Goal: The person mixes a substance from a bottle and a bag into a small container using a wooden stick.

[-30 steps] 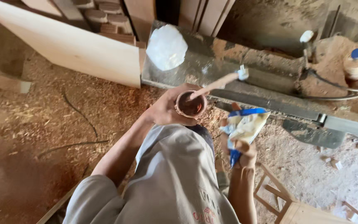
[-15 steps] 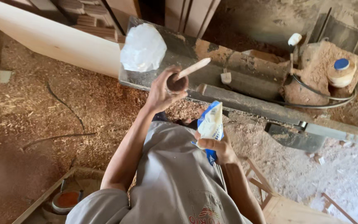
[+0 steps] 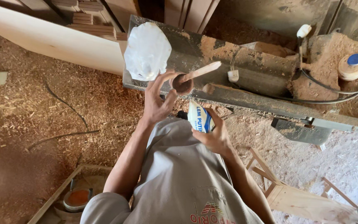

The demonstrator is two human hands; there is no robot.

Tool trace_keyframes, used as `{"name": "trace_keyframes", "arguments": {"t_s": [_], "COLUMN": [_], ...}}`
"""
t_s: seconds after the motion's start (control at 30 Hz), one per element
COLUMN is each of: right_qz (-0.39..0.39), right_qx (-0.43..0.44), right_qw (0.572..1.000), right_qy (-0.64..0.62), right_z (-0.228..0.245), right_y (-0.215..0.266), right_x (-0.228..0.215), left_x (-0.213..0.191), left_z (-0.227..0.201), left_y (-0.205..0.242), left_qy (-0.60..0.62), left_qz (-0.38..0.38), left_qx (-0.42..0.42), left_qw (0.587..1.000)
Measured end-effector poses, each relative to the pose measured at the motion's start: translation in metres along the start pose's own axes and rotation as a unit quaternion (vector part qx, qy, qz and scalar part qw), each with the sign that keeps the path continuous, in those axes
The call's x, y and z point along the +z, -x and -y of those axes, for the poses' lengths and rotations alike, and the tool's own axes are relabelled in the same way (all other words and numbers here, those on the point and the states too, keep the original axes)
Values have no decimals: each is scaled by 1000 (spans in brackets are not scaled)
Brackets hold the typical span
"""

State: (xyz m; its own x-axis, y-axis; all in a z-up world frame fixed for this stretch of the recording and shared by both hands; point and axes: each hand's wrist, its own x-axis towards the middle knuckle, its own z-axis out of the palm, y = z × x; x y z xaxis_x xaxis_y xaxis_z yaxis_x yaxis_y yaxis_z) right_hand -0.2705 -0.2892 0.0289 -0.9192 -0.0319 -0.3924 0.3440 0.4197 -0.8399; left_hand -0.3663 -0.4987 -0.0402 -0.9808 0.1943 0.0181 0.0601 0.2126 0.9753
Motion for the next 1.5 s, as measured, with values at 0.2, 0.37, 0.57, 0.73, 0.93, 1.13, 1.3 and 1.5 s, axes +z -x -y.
{"name": "trace_keyframes", "arguments": {"t_s": [0.2, 0.37, 0.57, 0.73, 0.93, 1.13, 1.3, 1.5], "right_qz": [-69, -127, -135, -133, -126, -95, -81, -83], "right_qx": [18, 31, 53, 97, 203, 207, 136, 113], "right_qw": [993, 980, 978, 980, 941, 963, 974, 977], "right_qy": [99, 147, 147, 114, 239, 145, 163, 158], "right_z": [2, 11, 26, 43, 59, 47, 20, -4], "right_y": [-13, -19, -24, -32, -45, -48, -45, -44], "right_x": [17, 21, 23, 29, 31, 31, 33, 28], "left_x": [-13, -24, -22, -9, -19, -22, -27, -29], "left_z": [9, 6, -9, -18, -13, 0, 4, 8], "left_y": [-12, -16, -44, -92, -99, -78, -69, -70], "left_qy": [85, 91, 56, 87, 34, 67, 34, -30], "left_qz": [19, 27, 109, 313, 324, 160, 189, 155], "left_qx": [37, 21, 39, -21, -16, 198, 121, 208], "left_qw": [995, 995, 992, 946, 945, 965, 974, 965]}}
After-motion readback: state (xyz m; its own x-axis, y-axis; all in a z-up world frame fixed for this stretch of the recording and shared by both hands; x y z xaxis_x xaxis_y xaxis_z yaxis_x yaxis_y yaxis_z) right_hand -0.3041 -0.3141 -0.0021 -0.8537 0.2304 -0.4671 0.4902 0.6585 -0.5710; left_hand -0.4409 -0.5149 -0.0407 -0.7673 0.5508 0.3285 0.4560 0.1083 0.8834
